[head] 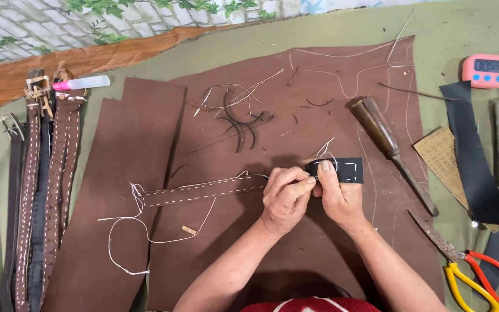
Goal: Using a hand awl to pierce holes into a leather strap on a workbench for leatherworking.
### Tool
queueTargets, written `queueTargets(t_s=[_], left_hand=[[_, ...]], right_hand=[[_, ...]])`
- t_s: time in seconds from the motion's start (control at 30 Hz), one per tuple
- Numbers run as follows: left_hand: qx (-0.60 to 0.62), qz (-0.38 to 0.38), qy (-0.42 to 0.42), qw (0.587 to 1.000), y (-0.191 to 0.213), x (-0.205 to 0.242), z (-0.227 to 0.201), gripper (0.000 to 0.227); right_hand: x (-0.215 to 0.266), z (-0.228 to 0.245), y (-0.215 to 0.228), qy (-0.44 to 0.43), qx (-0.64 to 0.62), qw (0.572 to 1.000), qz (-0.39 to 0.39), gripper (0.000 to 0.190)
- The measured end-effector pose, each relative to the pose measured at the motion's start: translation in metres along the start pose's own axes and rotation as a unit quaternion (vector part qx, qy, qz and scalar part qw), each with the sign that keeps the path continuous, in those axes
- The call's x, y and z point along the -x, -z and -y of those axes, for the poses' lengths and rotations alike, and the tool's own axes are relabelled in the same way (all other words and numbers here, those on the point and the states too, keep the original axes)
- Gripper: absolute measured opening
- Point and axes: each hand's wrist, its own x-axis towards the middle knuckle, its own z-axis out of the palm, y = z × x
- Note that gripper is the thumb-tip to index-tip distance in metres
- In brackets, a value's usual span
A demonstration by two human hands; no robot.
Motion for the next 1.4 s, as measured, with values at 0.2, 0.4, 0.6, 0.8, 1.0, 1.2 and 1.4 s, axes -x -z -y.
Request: queueTargets(t_s=[0.2, 0.4, 0.6, 0.8, 1.0, 1.2, 1.4], left_hand=[[0.000, 0.009, -0.008, 1.000, 0.000, -0.003, -0.005, 0.016], [-0.020, 0.037, 0.019, 0.999, 0.007, -0.015, -0.017, 0.015], [-0.028, 0.018, 0.038, 0.999, 0.001, -0.016, -0.021, 0.017], [-0.015, -0.009, 0.047, 0.999, 0.001, 0.000, 0.003, 0.018], [-0.004, -0.030, 0.049, 0.998, -0.002, 0.007, 0.015, 0.017], [0.011, -0.029, 0.060, 0.998, -0.004, 0.010, 0.017, 0.016], [0.017, -0.003, 0.093, 0.996, -0.003, -0.015, 0.010, 0.017]], right_hand=[[0.003, 0.006, 0.004, 0.011, -0.015, 1.000, 0.000, 0.054], [0.009, 0.014, 0.005, -0.011, -0.006, 1.000, -0.009, 0.054], [0.007, 0.006, 0.008, -0.016, 0.012, 1.000, -0.019, 0.054], [-0.004, -0.005, -0.001, -0.015, 0.036, 0.999, 0.008, 0.056], [-0.013, -0.004, -0.007, -0.011, 0.052, 0.998, 0.028, 0.057], [-0.010, -0.019, -0.001, -0.019, 0.044, 0.998, 0.032, 0.053], [-0.006, -0.037, 0.008, -0.047, 0.021, 0.999, 0.016, 0.036]])
